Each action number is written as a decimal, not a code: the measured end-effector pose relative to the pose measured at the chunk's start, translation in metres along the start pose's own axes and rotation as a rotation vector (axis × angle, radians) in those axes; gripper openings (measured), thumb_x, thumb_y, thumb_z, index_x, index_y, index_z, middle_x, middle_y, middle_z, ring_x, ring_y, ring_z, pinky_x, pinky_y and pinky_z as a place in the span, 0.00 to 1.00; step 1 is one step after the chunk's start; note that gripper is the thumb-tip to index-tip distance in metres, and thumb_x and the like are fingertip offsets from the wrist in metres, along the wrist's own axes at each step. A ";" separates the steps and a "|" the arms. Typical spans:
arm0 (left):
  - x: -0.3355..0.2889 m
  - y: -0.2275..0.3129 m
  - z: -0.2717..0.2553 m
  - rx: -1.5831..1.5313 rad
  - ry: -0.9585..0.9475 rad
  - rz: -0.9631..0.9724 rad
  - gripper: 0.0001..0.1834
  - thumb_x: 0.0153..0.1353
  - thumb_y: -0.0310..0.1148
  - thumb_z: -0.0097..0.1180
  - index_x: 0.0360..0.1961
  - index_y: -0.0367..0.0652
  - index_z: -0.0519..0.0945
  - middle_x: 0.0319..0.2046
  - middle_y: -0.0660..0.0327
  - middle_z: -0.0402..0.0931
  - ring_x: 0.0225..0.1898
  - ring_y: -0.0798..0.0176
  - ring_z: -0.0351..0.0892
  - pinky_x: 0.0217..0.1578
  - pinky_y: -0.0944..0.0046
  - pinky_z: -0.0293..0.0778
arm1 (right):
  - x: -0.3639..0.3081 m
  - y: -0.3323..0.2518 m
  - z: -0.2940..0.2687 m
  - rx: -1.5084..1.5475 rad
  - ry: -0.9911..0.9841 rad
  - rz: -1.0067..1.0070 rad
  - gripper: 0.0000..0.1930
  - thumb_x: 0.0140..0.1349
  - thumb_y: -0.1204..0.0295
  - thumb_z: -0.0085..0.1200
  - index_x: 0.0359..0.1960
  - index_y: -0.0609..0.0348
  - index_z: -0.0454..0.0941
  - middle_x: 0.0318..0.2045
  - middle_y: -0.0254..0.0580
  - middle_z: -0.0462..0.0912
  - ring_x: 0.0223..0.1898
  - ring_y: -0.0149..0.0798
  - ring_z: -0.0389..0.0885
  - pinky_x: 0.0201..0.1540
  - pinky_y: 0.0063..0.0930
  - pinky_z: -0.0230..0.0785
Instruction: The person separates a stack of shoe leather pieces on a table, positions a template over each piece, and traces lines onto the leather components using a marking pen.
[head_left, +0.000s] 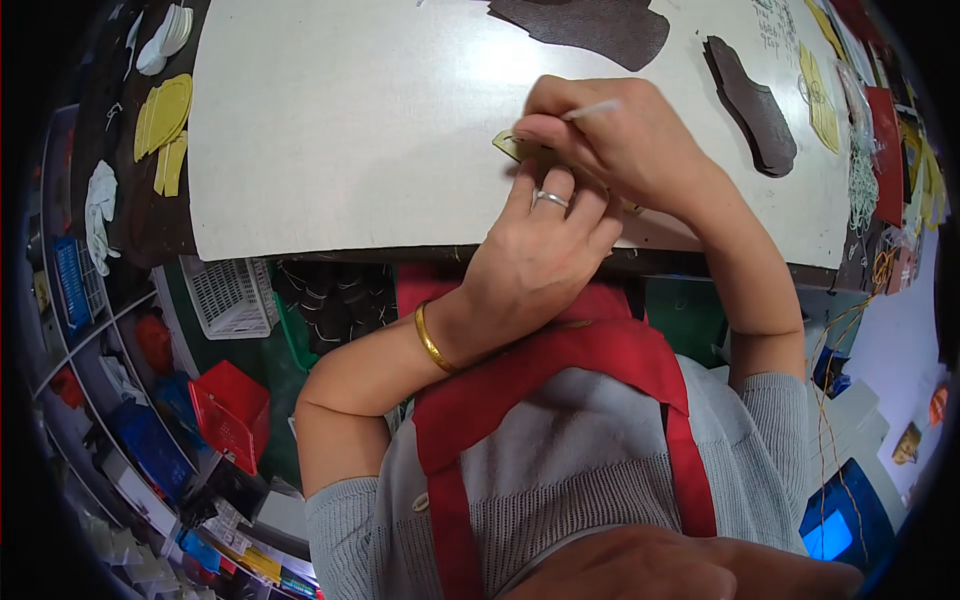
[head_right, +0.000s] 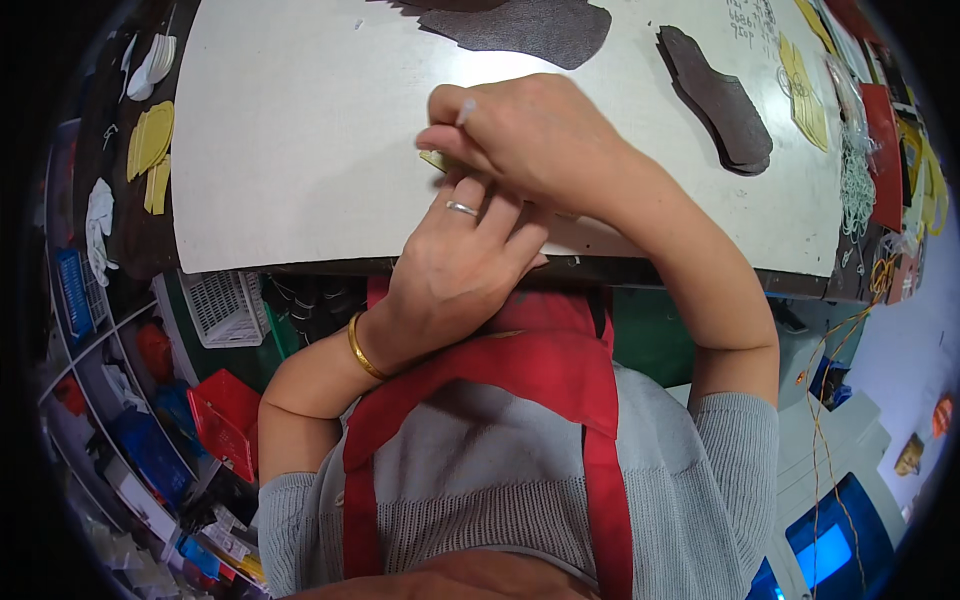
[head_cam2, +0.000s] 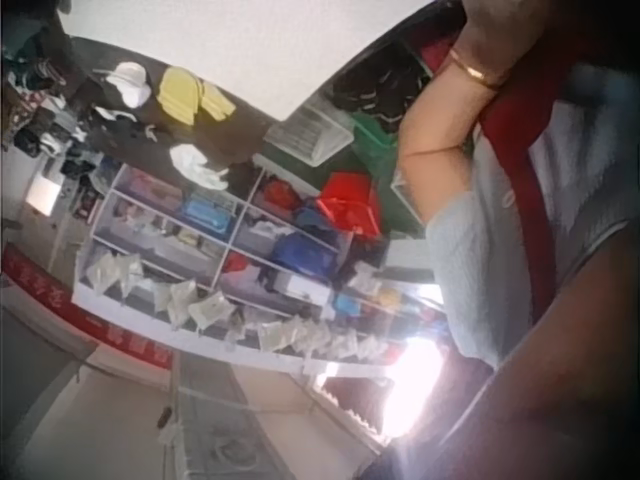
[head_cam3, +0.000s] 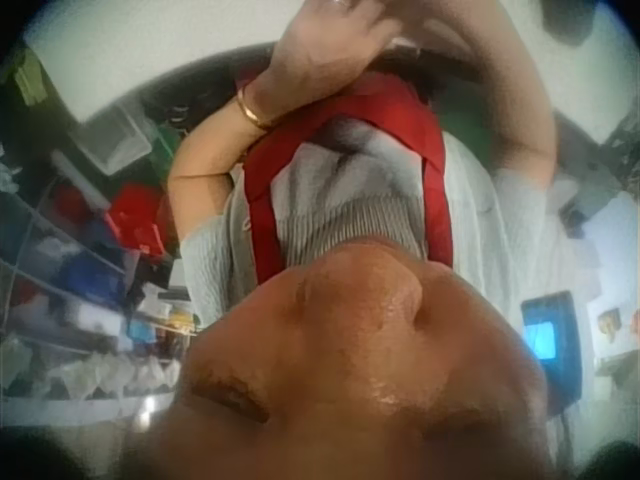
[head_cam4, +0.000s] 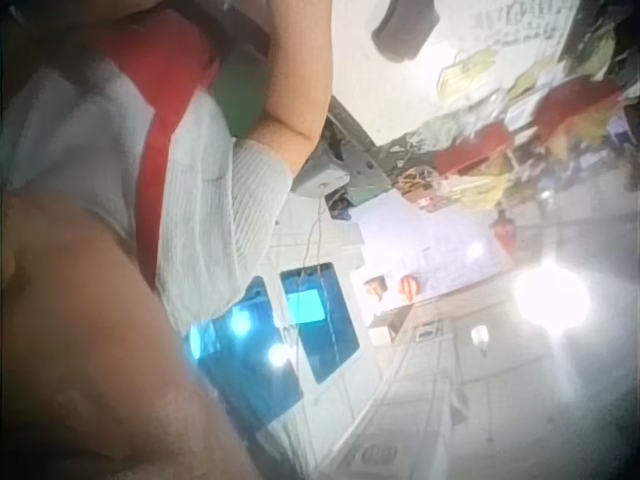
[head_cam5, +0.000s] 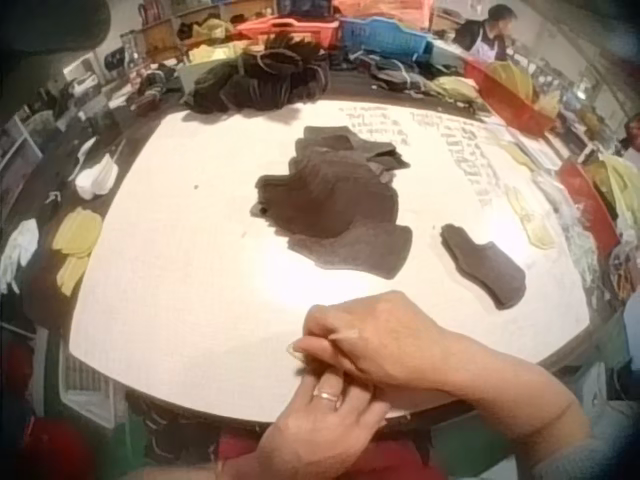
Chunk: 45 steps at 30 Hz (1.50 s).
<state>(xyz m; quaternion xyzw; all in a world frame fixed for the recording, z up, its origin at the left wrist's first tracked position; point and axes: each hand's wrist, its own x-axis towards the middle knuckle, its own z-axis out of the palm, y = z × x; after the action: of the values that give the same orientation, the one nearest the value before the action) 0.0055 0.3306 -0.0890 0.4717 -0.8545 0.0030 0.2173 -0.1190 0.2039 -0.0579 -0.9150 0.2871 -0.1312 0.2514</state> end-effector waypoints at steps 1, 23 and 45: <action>0.000 -0.001 -0.001 0.002 -0.004 0.003 0.19 0.59 0.38 0.54 0.48 0.39 0.81 0.42 0.53 0.75 0.47 0.51 0.75 0.56 0.47 0.76 | -0.004 0.005 -0.003 -0.124 0.049 -0.093 0.17 0.70 0.53 0.53 0.34 0.55 0.79 0.22 0.42 0.83 0.28 0.49 0.83 0.29 0.41 0.73; 0.006 0.004 -0.008 -0.051 -0.048 -0.067 0.24 0.52 0.37 0.66 0.51 0.41 0.83 0.38 0.55 0.73 0.43 0.52 0.74 0.43 0.58 0.77 | -0.065 0.009 -0.017 -0.083 0.140 -0.043 0.11 0.69 0.62 0.56 0.32 0.54 0.78 0.22 0.41 0.79 0.27 0.49 0.80 0.27 0.37 0.70; 0.014 0.005 -0.013 -0.024 -0.144 -0.048 0.27 0.48 0.34 0.72 0.52 0.45 0.83 0.56 0.55 0.78 0.46 0.53 0.78 0.44 0.60 0.80 | -0.110 0.032 -0.007 -0.206 0.454 0.349 0.10 0.69 0.62 0.57 0.37 0.56 0.81 0.26 0.40 0.81 0.23 0.41 0.82 0.23 0.35 0.71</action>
<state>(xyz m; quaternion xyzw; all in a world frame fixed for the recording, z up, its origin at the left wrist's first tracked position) -0.0008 0.3246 -0.0710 0.4886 -0.8563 -0.0466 0.1609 -0.2242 0.2434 -0.0797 -0.8198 0.5006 -0.2574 0.1053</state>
